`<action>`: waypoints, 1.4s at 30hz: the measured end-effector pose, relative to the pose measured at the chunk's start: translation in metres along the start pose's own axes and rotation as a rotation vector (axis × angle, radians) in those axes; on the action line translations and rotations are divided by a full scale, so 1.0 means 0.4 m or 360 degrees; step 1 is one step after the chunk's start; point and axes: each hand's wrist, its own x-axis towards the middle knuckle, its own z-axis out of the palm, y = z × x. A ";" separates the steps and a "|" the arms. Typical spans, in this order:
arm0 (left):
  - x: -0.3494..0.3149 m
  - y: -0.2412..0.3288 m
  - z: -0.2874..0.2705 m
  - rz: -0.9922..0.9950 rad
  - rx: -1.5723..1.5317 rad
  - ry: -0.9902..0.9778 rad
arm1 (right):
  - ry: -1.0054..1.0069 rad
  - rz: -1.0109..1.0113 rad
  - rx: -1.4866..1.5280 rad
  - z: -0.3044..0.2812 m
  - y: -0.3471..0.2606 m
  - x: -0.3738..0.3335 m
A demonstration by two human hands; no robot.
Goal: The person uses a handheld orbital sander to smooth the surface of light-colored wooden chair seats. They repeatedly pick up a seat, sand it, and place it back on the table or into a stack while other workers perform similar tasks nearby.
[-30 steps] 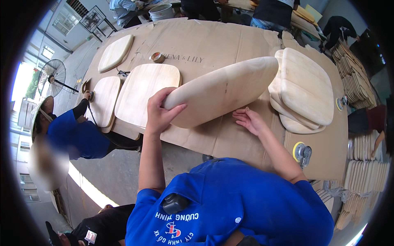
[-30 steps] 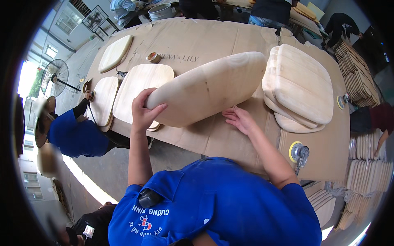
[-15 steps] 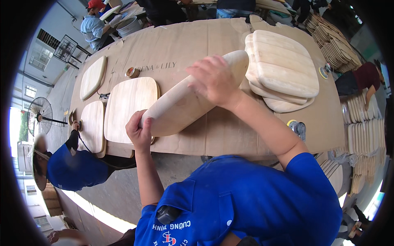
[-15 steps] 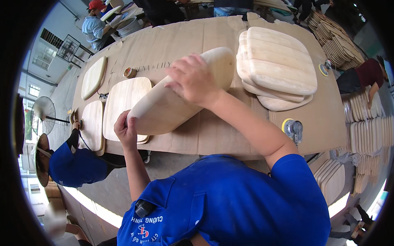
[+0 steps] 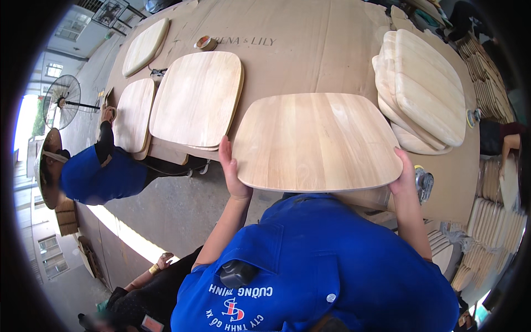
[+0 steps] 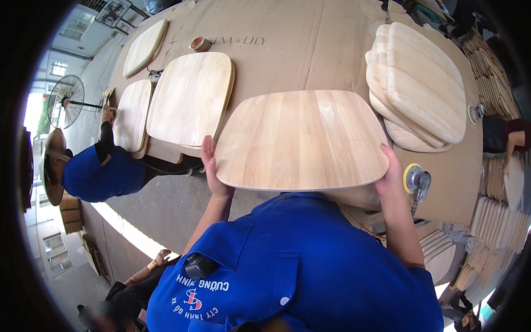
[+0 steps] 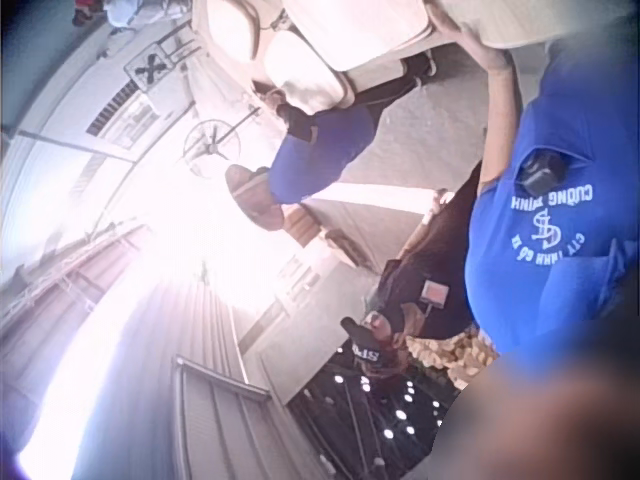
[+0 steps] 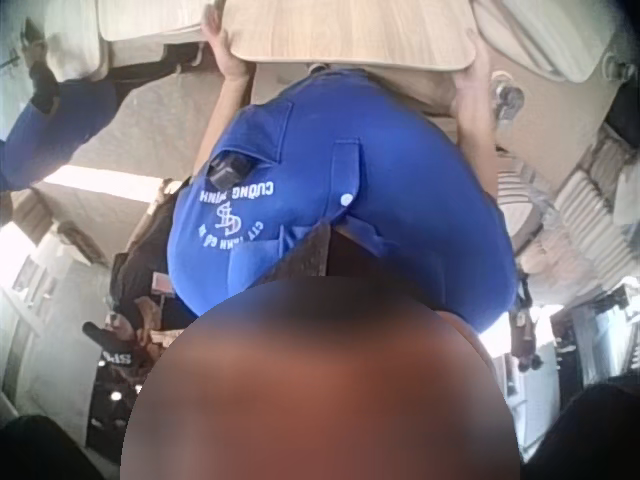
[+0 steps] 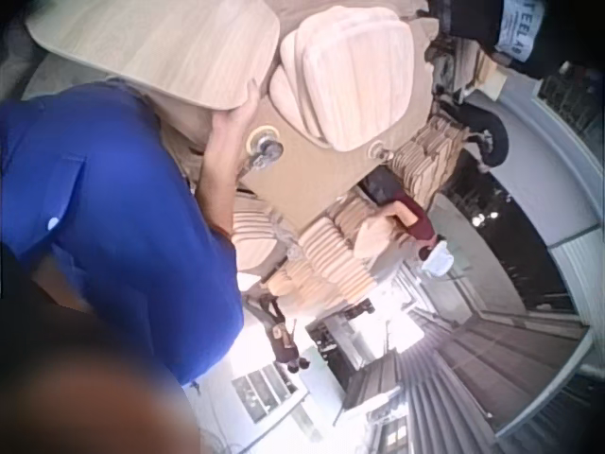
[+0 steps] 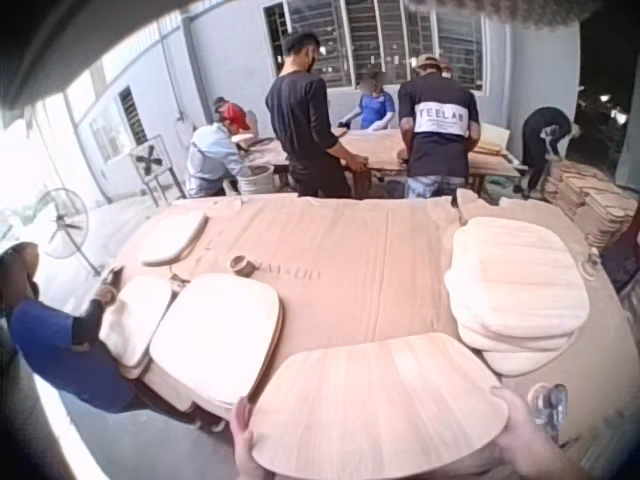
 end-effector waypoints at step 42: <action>0.095 -0.419 0.094 0.0086 0.2416 -0.0382 | -0.0196 -0.0325 -0.2809 -0.133 0.278 0.164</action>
